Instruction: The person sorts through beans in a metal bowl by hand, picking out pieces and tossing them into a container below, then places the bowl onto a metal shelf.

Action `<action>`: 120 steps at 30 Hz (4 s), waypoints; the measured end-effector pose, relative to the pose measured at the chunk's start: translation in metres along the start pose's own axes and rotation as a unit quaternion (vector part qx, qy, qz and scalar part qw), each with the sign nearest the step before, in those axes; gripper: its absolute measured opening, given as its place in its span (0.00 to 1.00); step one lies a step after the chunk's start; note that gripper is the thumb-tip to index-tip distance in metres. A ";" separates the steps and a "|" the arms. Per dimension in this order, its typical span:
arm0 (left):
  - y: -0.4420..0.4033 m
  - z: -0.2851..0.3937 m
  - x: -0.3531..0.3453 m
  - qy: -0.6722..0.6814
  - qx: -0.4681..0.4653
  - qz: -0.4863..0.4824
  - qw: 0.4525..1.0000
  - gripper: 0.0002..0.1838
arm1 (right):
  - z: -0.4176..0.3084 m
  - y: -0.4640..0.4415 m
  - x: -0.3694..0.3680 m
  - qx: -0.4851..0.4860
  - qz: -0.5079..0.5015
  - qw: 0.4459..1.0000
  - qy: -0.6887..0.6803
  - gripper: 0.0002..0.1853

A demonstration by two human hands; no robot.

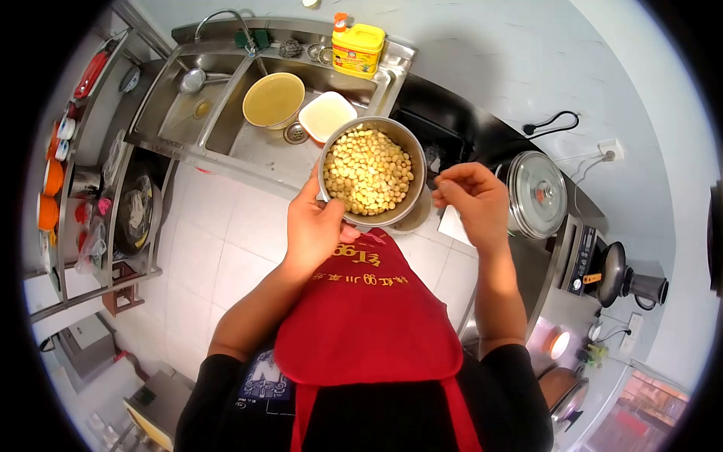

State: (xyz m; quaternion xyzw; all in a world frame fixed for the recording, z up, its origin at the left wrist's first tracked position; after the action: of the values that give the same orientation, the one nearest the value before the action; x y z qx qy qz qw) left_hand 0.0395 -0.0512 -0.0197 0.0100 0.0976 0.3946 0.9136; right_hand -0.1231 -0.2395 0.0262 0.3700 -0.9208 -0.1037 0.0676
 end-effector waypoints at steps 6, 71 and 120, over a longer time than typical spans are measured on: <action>0.001 0.003 -0.003 0.002 0.007 0.006 1.000 0.29 | 0.032 -0.010 0.056 0.046 0.128 0.933 0.334 0.12; 0.008 0.003 -0.006 0.034 0.006 -0.018 0.999 0.33 | -0.031 -0.023 -0.093 0.158 -0.033 0.937 0.308 0.05; 0.007 0.008 0.008 0.018 -0.001 0.002 1.000 0.36 | 0.081 -0.024 0.074 0.011 0.191 0.956 0.222 0.10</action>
State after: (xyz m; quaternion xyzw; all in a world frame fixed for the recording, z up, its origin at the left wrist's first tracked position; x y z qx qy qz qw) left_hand 0.0414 -0.0401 -0.0122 0.0025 0.1135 0.3967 0.9109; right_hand -0.1761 -0.2967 -0.0546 0.2012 -0.9374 0.0063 0.2843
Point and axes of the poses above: each hand's wrist, its own y-axis away from the middle knuckle, its own x-axis out of the back of the hand, z = x × y, the point moved 6 cm from there along -y, towards the middle knuckle, and after that the axes turned 12 degrees about -x, right-handed, at the moved point
